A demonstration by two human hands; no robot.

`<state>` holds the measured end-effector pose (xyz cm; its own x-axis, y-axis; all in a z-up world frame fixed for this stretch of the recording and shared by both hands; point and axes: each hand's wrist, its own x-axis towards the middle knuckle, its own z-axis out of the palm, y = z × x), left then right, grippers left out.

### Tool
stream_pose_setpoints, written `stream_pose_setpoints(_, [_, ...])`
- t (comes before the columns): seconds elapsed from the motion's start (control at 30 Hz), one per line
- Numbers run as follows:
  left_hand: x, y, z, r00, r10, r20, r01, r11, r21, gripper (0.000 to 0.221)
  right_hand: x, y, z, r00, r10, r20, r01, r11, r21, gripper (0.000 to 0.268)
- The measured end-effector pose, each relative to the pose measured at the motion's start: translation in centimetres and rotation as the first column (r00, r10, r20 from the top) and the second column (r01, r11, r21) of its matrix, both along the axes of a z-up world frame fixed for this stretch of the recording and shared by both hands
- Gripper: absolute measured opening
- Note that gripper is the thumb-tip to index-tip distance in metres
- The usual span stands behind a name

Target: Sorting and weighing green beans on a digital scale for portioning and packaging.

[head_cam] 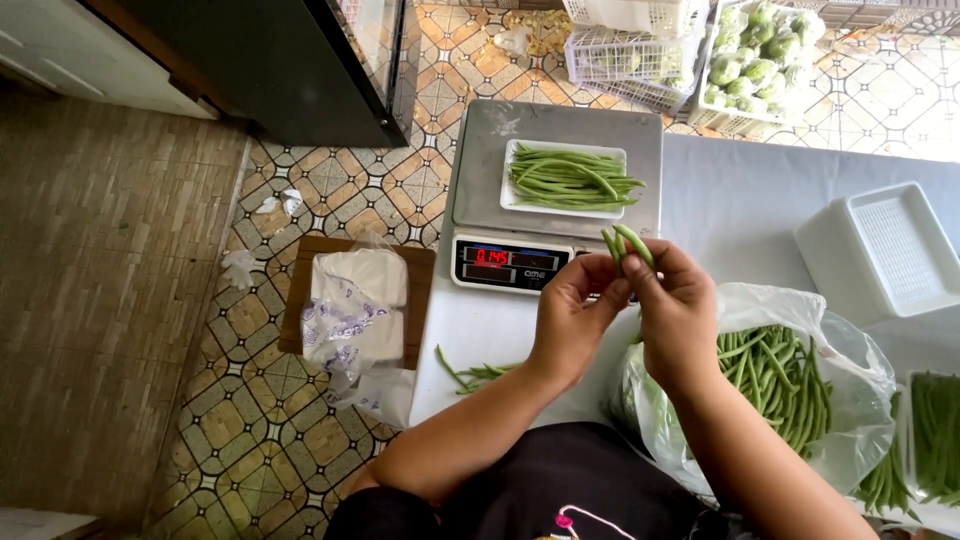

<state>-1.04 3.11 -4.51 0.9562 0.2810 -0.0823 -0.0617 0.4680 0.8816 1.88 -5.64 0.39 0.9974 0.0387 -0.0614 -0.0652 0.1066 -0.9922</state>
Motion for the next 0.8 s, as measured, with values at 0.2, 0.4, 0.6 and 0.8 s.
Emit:
stream_pose_setpoints(0.2, [-0.1,0.2,-0.3,0.999,-0.050,0.002,0.050,0.998,0.024,0.022,0.3,-0.2,-1.0,0.997,-0.003,-0.081,0.009,0.997,0.075,0.017])
stream_pose_setpoints(0.4, [0.2,0.0,-0.4,0.996,-0.088,-0.006,0.085,0.979,-0.187,0.024,0.4,-0.6,-3.6,0.973,-0.030,-0.231,0.089,0.963,0.253,0.018])
stream_pose_setpoints(0.6, [0.6,1.0,-2.3,0.975,-0.222,-0.004,0.216,0.952,-0.216,0.021,-0.5,-0.1,3.5,0.996,0.083,0.018,-0.079,0.986,-0.149,0.026])
stream_pose_setpoints(0.8, [0.3,4.1,-0.9,0.933,-0.340,-0.117,0.293,0.907,-0.301,0.034,0.9,-5.5,2.3,0.792,0.231,0.565,0.228,0.747,-0.625,0.023])
